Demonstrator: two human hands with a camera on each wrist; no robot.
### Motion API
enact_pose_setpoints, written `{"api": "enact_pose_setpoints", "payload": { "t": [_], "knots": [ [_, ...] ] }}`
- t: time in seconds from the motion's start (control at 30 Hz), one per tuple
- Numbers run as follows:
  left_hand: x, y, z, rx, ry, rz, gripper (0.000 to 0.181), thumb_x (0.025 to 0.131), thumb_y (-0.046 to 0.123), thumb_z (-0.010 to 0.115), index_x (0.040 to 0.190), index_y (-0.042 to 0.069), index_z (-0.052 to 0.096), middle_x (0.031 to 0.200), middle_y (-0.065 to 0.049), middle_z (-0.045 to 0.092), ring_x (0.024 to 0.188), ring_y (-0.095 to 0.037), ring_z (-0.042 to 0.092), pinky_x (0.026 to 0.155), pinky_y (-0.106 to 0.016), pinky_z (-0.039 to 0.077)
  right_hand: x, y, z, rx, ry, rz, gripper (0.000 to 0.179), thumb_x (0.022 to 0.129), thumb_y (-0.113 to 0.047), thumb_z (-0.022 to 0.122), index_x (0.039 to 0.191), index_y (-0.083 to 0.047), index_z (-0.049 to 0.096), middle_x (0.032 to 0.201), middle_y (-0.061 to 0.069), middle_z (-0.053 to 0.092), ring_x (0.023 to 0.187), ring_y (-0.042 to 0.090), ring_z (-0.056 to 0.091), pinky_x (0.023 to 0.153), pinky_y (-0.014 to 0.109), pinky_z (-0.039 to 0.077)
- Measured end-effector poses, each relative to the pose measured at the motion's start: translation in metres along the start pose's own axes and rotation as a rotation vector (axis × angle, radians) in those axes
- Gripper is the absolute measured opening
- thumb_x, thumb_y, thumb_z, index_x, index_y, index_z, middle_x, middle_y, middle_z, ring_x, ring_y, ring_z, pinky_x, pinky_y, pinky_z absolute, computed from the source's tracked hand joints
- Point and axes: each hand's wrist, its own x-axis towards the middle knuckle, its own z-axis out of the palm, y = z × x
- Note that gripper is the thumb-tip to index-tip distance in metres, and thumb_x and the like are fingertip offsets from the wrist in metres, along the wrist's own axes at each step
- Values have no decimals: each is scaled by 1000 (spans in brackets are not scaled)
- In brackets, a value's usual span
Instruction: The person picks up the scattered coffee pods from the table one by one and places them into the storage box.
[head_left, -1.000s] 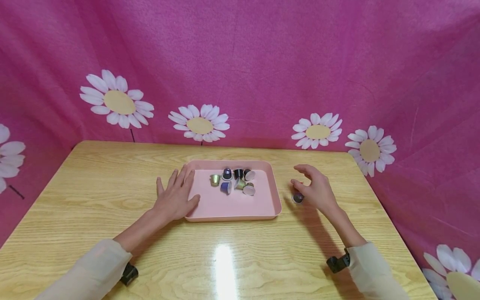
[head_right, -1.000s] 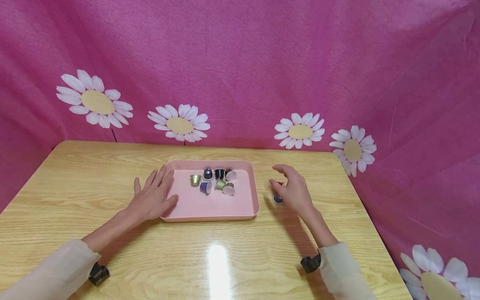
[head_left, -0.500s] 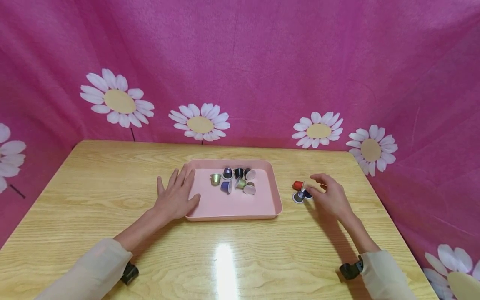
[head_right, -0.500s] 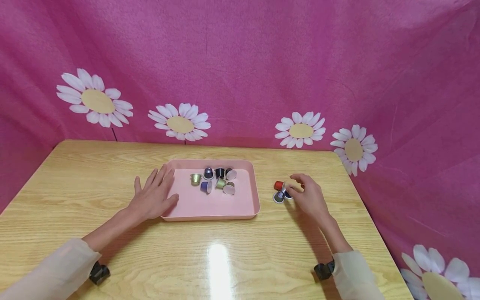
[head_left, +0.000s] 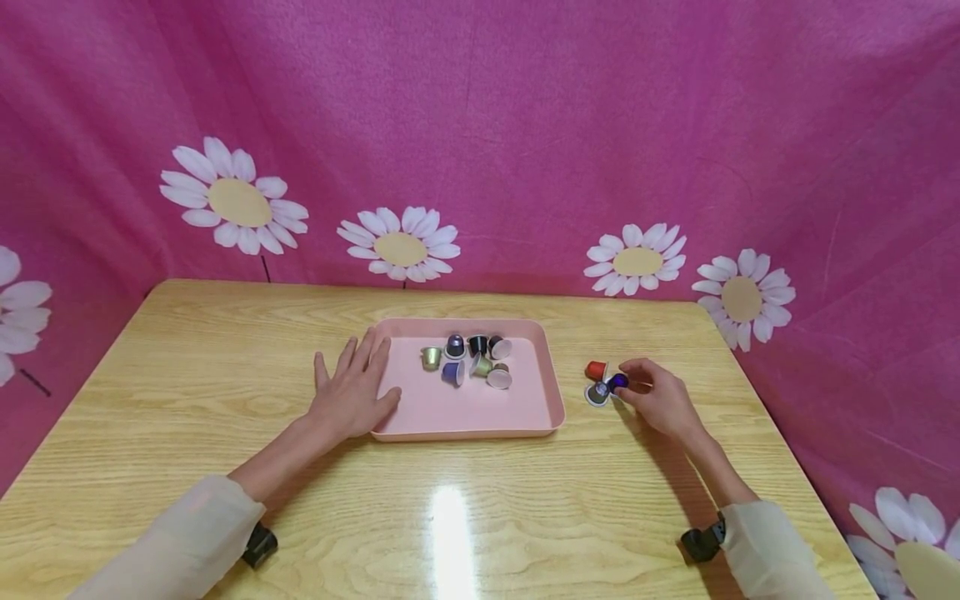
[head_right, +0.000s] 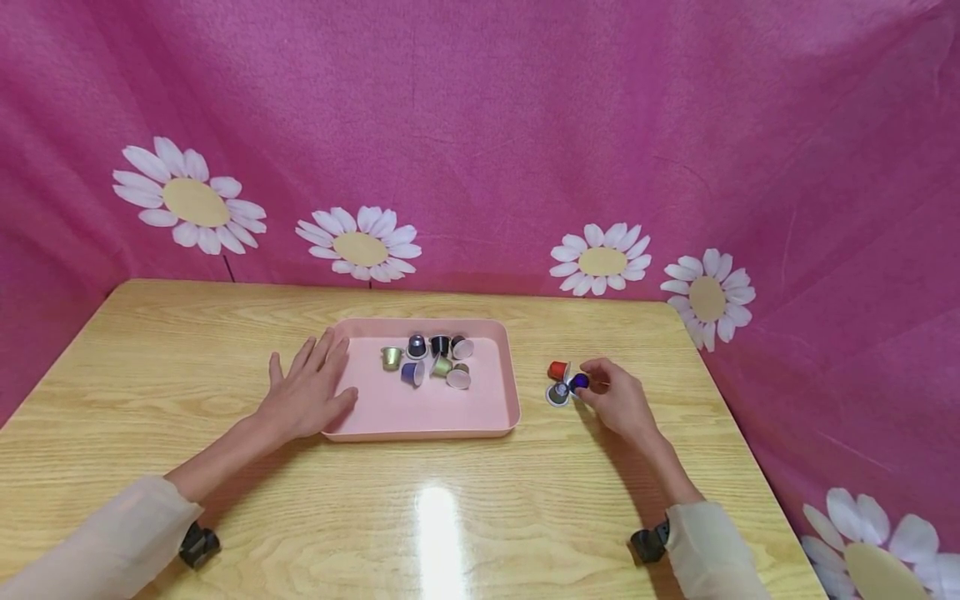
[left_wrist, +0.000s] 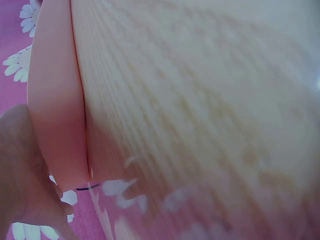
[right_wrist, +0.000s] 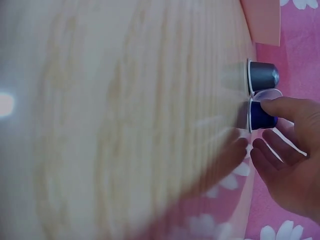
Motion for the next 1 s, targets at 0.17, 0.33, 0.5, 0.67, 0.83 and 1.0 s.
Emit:
{"api": "enact_pose_setpoints", "payload": {
  "t": [0.17,0.33,0.5,0.67,0.83,1.0],
  "knots": [
    [0,0,0,-5,-4,2,80,97,40,56,158,3,21,165,-20,8,147,-46,9,105,-76,-5,0,5,2,-25,-3,0,31,90,-1,72,119,4,61,112,23,68,104,38,67,90,47,52],
    [0,1,-1,-2,-10,-3,80,97,40,55,159,3,21,165,-20,7,148,-46,9,106,-75,-5,0,6,3,-31,3,-13,30,89,-1,72,118,3,62,110,22,69,102,36,67,87,44,53],
    [-1,1,-2,-3,-1,-2,80,97,39,57,158,3,22,164,-21,9,147,-46,10,106,-76,-3,1,6,3,-38,9,-23,30,89,-1,73,117,3,63,108,21,69,100,35,68,86,42,53],
    [-1,1,-1,5,-2,-1,79,97,39,56,158,3,22,164,-21,9,147,-46,10,106,-76,-3,0,6,2,-44,21,-16,30,89,-2,73,116,3,63,107,20,70,98,33,68,79,24,51],
    [-1,0,-1,7,-2,-2,80,97,40,56,158,3,22,165,-20,9,147,-46,10,106,-76,-2,-1,5,0,-34,40,4,29,90,-1,72,117,3,63,107,20,69,100,34,68,77,19,50],
    [0,0,0,5,-4,-3,80,97,40,56,159,3,21,165,-20,8,147,-45,10,106,-76,-4,0,2,-3,-32,63,2,28,91,-2,72,117,3,63,107,21,70,101,35,67,86,37,53]
  ]
}}
